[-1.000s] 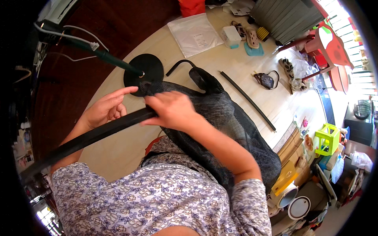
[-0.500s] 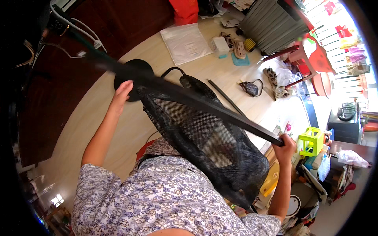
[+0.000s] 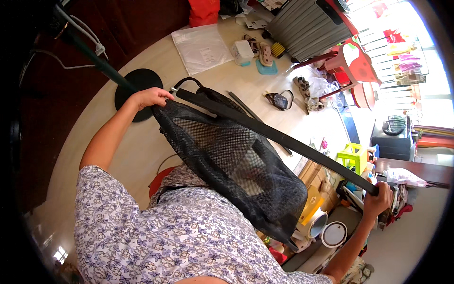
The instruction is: The person assembles a mesh laundry hamper by threading flexible support rods through the fabric channels of the mesh bag.
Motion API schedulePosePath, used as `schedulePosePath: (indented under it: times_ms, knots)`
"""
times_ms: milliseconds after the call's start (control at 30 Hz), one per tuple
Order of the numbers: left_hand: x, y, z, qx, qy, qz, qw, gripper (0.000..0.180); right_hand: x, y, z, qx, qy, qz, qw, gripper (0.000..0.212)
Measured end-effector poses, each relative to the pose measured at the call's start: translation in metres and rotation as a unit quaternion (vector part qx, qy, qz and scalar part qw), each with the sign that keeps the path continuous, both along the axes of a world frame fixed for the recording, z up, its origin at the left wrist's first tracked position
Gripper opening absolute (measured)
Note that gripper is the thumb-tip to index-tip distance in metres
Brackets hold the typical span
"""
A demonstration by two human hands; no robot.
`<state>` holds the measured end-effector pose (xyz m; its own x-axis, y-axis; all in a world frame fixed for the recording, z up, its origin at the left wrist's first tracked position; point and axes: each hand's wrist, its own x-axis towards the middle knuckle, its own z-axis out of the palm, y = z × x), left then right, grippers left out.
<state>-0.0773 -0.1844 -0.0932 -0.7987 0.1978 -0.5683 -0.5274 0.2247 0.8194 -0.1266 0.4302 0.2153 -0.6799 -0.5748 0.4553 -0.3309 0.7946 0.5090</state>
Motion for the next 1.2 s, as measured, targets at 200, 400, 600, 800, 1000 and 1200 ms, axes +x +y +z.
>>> schedulePosePath:
  times_ms: [200,400,600,800,1000,1200]
  knots:
    - [-0.006,0.006,-0.020,0.094,0.003,0.032,0.995,0.035,-0.006,-0.033,0.037,0.056,0.060,0.029,0.996,0.033]
    - [-0.014,0.010,-0.004,-0.034,0.036,-0.107,0.993,0.024,-0.013,-0.071,0.068,0.087,0.082,0.029,0.992,0.034]
    - [-0.023,0.021,-0.019,-0.024,0.024,-0.070,0.997,0.014,-0.017,-0.089,0.102,0.112,0.104,0.070,0.986,0.033]
    - [-0.031,0.024,-0.030,-0.095,0.048,-0.152,0.983,0.014,-0.008,-0.107,0.132,0.158,0.112,0.069,0.979,0.031]
    - [-0.024,0.020,-0.018,-0.152,0.078,-0.166,0.971,0.018,-0.011,-0.137,0.148,0.180,0.124,0.083,0.972,0.026]
    - [-0.017,0.004,-0.021,-0.108,0.103,-0.127,0.981,0.021,-0.026,-0.179,0.180,0.238,0.151,0.161,0.946,0.025]
